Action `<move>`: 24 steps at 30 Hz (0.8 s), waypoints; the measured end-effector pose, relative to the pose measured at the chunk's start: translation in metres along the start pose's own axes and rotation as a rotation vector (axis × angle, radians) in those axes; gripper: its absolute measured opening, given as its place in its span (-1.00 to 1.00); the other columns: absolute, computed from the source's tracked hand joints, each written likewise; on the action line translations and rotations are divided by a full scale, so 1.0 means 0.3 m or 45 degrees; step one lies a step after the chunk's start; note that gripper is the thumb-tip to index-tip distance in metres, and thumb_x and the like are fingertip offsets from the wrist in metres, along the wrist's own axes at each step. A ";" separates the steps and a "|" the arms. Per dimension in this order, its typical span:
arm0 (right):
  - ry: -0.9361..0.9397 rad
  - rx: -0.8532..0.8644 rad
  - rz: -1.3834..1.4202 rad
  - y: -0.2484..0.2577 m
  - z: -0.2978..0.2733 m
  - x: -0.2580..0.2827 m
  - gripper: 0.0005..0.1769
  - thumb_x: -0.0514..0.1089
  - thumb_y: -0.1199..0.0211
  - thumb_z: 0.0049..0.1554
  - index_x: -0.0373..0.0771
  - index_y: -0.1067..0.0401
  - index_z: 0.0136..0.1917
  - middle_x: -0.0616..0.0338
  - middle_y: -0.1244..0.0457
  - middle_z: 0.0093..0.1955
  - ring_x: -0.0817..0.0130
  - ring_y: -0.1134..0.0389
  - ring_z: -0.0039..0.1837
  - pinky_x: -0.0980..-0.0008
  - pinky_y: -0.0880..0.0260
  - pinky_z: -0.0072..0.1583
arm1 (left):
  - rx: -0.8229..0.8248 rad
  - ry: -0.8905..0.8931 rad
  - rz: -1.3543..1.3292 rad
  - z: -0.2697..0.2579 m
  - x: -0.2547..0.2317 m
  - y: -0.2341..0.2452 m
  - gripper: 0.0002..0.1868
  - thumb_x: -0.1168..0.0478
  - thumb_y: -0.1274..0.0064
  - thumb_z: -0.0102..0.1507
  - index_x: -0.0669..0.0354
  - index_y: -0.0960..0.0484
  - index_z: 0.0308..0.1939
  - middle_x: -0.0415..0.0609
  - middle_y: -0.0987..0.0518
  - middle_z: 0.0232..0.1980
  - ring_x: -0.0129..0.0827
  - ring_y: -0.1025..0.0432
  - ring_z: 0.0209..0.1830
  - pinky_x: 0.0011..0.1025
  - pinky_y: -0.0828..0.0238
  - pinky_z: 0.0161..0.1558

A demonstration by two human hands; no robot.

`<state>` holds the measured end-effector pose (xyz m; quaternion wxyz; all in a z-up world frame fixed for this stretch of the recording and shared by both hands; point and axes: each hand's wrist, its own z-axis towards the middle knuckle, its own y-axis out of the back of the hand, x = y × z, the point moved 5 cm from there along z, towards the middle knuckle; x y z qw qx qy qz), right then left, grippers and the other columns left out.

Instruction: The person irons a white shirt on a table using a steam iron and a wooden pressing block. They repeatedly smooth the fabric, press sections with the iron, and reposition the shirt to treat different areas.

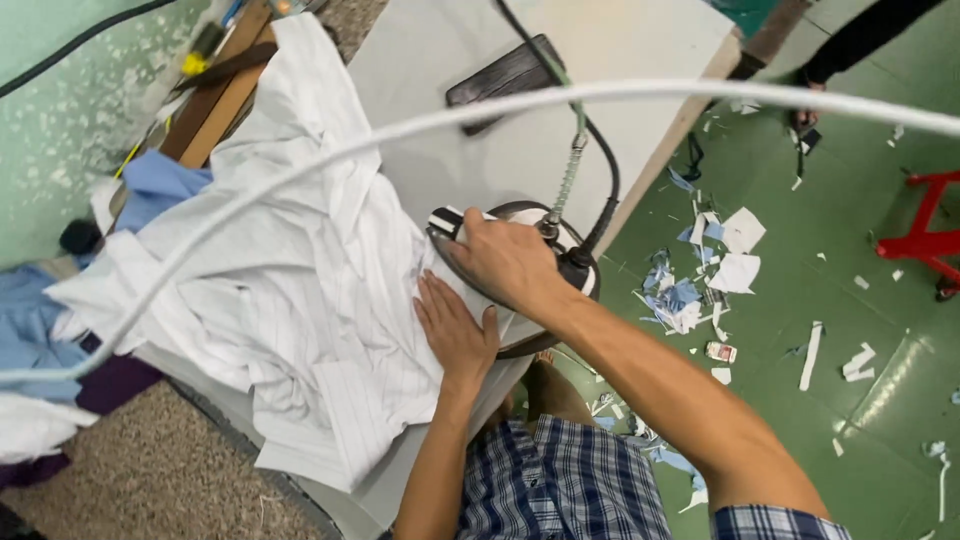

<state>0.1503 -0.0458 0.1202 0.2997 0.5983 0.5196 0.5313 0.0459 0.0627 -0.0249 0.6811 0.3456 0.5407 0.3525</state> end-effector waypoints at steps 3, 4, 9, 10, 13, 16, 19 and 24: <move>0.082 -0.026 -0.158 0.004 -0.016 -0.012 -0.55 0.23 -0.06 0.28 -0.23 -0.30 -0.03 -0.13 -0.36 -0.32 -0.15 -0.50 -0.21 -0.04 -0.51 -0.15 | -0.038 -0.014 -0.033 -0.001 -0.002 -0.005 0.02 -0.15 0.13 0.32 0.57 0.16 0.56 0.51 0.06 0.60 0.33 0.19 0.62 0.25 0.44 0.52; 0.125 -0.007 -0.160 0.010 -0.020 -0.011 -0.55 0.23 -0.06 0.28 -0.23 -0.30 -0.03 -0.13 -0.36 -0.32 -0.15 -0.50 -0.21 -0.04 -0.51 -0.15 | -0.053 0.028 -0.018 -0.002 -0.002 0.004 0.02 -0.15 0.13 0.32 0.57 0.16 0.56 0.51 0.06 0.60 0.33 0.19 0.62 0.25 0.44 0.52; 0.223 0.050 -0.302 0.044 -0.022 -0.045 -0.54 0.23 -0.02 0.31 -0.24 -0.31 0.00 -0.09 -0.35 -0.31 -0.11 -0.51 -0.22 0.01 -0.53 -0.15 | -0.050 0.000 -0.063 -0.001 -0.023 0.011 0.00 -0.26 0.32 0.39 0.49 0.23 0.58 0.46 0.15 0.63 0.28 0.29 0.64 0.26 0.50 0.52; 0.253 0.056 -0.306 0.048 -0.027 -0.048 -0.54 0.23 -0.02 0.31 -0.24 -0.31 0.00 -0.09 -0.35 -0.31 -0.11 -0.51 -0.22 0.01 -0.53 -0.15 | -0.065 0.026 -0.054 -0.009 -0.016 0.021 0.00 -0.26 0.32 0.39 0.49 0.23 0.58 0.46 0.15 0.63 0.28 0.29 0.64 0.26 0.50 0.52; 0.358 0.168 -0.335 0.068 -0.025 -0.085 -0.53 0.23 -0.03 0.29 -0.23 -0.33 0.03 -0.07 -0.36 -0.31 -0.08 -0.51 -0.22 0.01 -0.53 -0.15 | -0.053 0.030 0.018 -0.005 0.002 0.017 -0.02 -0.19 0.24 0.37 0.51 0.21 0.58 0.49 0.11 0.62 0.31 0.26 0.62 0.29 0.49 0.50; 0.481 0.321 -0.292 0.105 0.004 -0.199 -0.53 0.26 -0.01 0.27 -0.20 -0.31 0.05 -0.12 -0.37 -0.26 -0.14 -0.51 -0.21 -0.05 -0.52 -0.16 | -0.280 0.036 0.120 0.150 0.014 0.079 0.11 -0.48 0.75 0.31 0.47 0.14 0.57 0.50 0.12 0.61 0.40 0.30 0.61 0.34 0.52 0.48; 0.519 0.647 -0.296 0.122 0.077 -0.445 -0.51 0.30 -0.03 0.24 -0.11 -0.28 0.15 -0.12 -0.42 -0.11 -0.15 -0.53 -0.10 -0.08 -0.52 -0.06 | -0.676 0.107 0.262 0.478 -0.090 0.136 -0.14 -0.16 0.20 0.39 0.58 -0.14 0.48 0.51 -0.13 0.53 0.50 0.03 0.54 0.31 0.18 0.49; 0.341 0.638 -0.461 0.265 0.248 -0.852 -0.33 0.42 -0.01 0.19 -0.07 -0.15 0.31 0.02 -0.42 -0.14 -0.19 -0.45 -0.23 -0.01 -0.44 -0.24 | 0.617 -0.043 0.446 1.026 -0.228 -0.363 0.00 -0.41 0.03 0.27 -0.21 0.12 0.63 0.11 0.31 0.68 -0.07 0.43 0.68 0.06 0.58 0.56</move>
